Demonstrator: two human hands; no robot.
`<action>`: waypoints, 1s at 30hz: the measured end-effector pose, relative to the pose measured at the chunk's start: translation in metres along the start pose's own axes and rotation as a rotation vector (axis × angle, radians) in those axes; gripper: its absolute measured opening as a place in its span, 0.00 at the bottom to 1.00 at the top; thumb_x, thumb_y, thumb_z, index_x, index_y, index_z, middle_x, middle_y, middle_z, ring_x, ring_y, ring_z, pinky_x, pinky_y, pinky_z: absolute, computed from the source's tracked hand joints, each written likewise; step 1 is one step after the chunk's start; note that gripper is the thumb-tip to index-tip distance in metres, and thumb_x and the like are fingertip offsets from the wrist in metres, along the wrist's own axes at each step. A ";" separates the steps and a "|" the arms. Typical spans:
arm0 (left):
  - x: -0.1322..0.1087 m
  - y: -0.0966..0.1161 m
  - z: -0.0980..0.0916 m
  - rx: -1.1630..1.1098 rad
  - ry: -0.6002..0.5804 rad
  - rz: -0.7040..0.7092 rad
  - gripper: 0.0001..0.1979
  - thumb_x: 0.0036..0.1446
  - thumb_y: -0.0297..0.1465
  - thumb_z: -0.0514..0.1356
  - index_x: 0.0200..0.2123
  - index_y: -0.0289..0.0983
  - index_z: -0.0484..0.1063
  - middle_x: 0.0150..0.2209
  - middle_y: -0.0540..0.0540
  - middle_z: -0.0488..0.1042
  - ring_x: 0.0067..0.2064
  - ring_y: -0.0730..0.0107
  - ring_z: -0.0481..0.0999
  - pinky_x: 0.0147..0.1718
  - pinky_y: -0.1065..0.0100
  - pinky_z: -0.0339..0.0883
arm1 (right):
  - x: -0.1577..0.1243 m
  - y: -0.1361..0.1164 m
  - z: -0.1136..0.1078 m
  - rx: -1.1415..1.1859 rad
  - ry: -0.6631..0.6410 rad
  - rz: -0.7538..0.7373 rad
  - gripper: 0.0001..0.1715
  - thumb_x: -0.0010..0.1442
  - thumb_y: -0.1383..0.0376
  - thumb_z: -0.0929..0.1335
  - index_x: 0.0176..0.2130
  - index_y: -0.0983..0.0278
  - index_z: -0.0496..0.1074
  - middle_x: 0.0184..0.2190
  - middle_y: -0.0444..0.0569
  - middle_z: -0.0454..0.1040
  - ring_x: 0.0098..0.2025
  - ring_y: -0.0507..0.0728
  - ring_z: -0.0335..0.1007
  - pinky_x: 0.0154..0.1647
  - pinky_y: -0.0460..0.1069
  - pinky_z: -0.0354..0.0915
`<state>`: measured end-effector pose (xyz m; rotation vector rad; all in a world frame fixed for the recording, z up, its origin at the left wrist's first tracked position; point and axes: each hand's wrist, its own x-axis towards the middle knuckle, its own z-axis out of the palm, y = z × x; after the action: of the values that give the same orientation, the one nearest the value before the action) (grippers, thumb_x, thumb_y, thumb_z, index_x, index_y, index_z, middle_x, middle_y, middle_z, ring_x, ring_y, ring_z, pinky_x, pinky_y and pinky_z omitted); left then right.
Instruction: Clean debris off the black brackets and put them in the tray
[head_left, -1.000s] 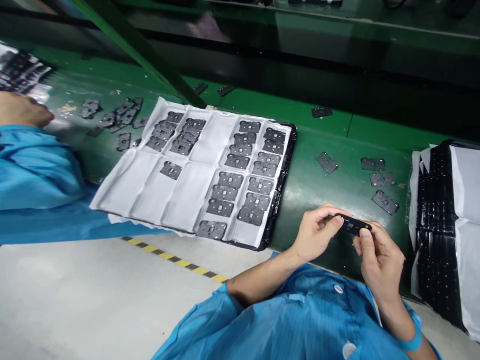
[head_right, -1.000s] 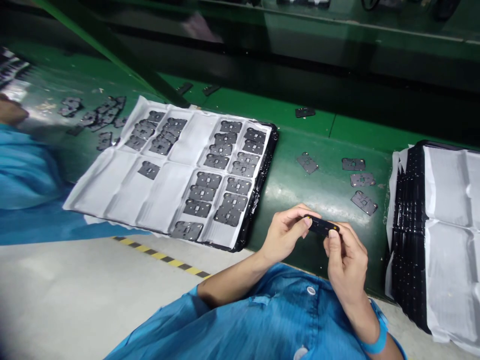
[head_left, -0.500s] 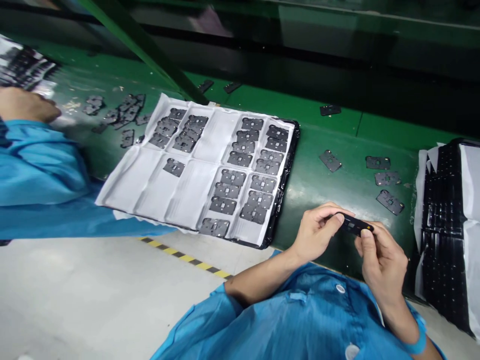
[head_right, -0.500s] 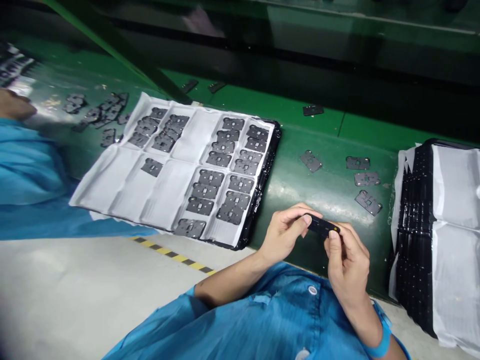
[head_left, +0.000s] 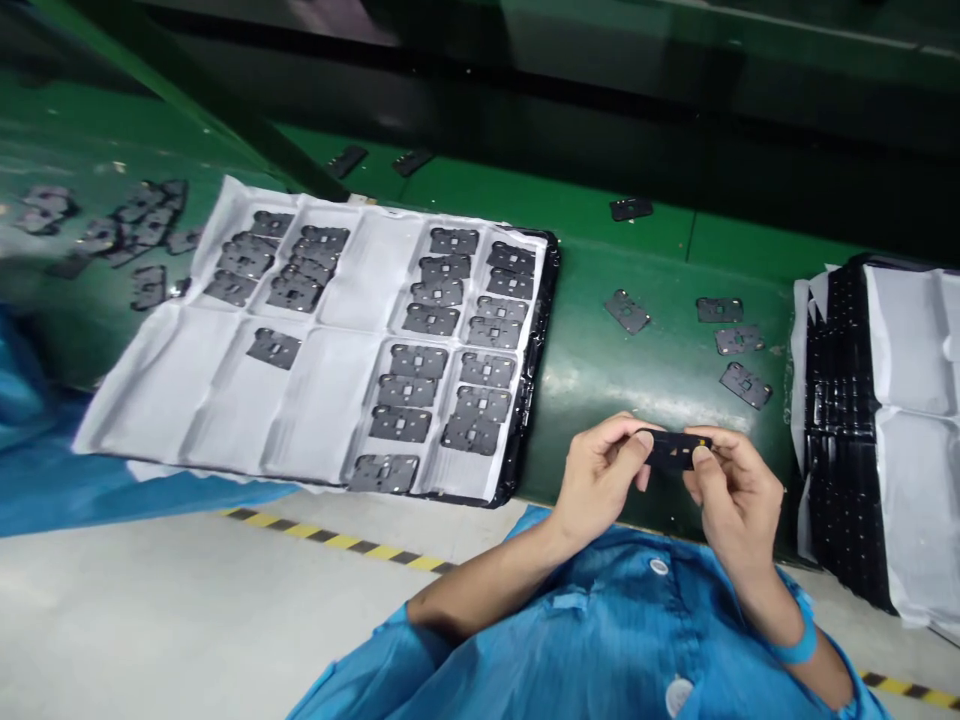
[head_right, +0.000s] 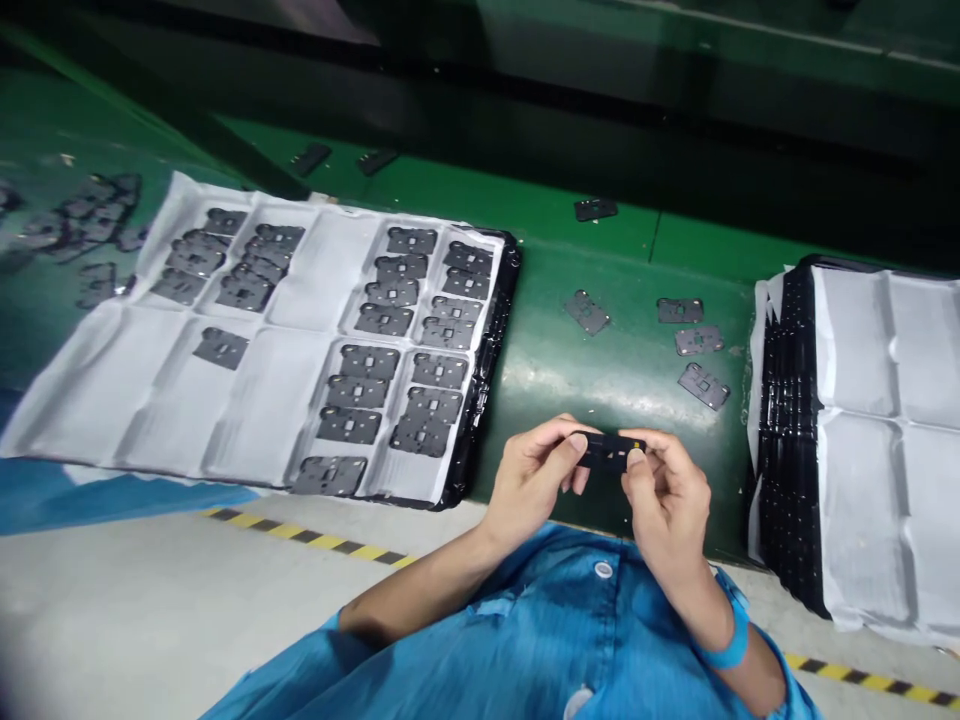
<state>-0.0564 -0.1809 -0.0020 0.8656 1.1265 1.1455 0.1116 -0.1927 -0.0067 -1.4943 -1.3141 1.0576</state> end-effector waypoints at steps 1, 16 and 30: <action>0.000 -0.001 0.000 -0.005 -0.003 0.016 0.15 0.70 0.40 0.63 0.37 0.34 0.82 0.23 0.55 0.68 0.21 0.80 0.66 0.24 0.73 0.60 | 0.000 0.000 0.001 0.018 0.007 0.006 0.10 0.73 0.60 0.70 0.46 0.62 0.80 0.22 0.39 0.70 0.19 0.49 0.63 0.21 0.44 0.60; -0.002 -0.009 0.005 0.009 0.006 0.091 0.19 0.73 0.44 0.61 0.42 0.34 0.83 0.27 0.52 0.71 0.22 0.80 0.70 0.24 0.73 0.61 | 0.003 -0.001 0.007 0.074 0.094 0.037 0.14 0.70 0.55 0.71 0.41 0.64 0.81 0.25 0.43 0.74 0.20 0.49 0.62 0.19 0.44 0.60; -0.005 -0.005 0.003 0.093 -0.027 0.174 0.18 0.75 0.40 0.59 0.43 0.33 0.84 0.30 0.50 0.72 0.24 0.79 0.71 0.27 0.72 0.65 | 0.006 -0.005 0.004 0.073 0.062 0.056 0.20 0.70 0.50 0.72 0.40 0.64 0.82 0.25 0.44 0.73 0.21 0.49 0.63 0.20 0.44 0.61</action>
<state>-0.0526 -0.1867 -0.0051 1.0654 1.1062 1.2275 0.1072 -0.1863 -0.0034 -1.5046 -1.1850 1.0750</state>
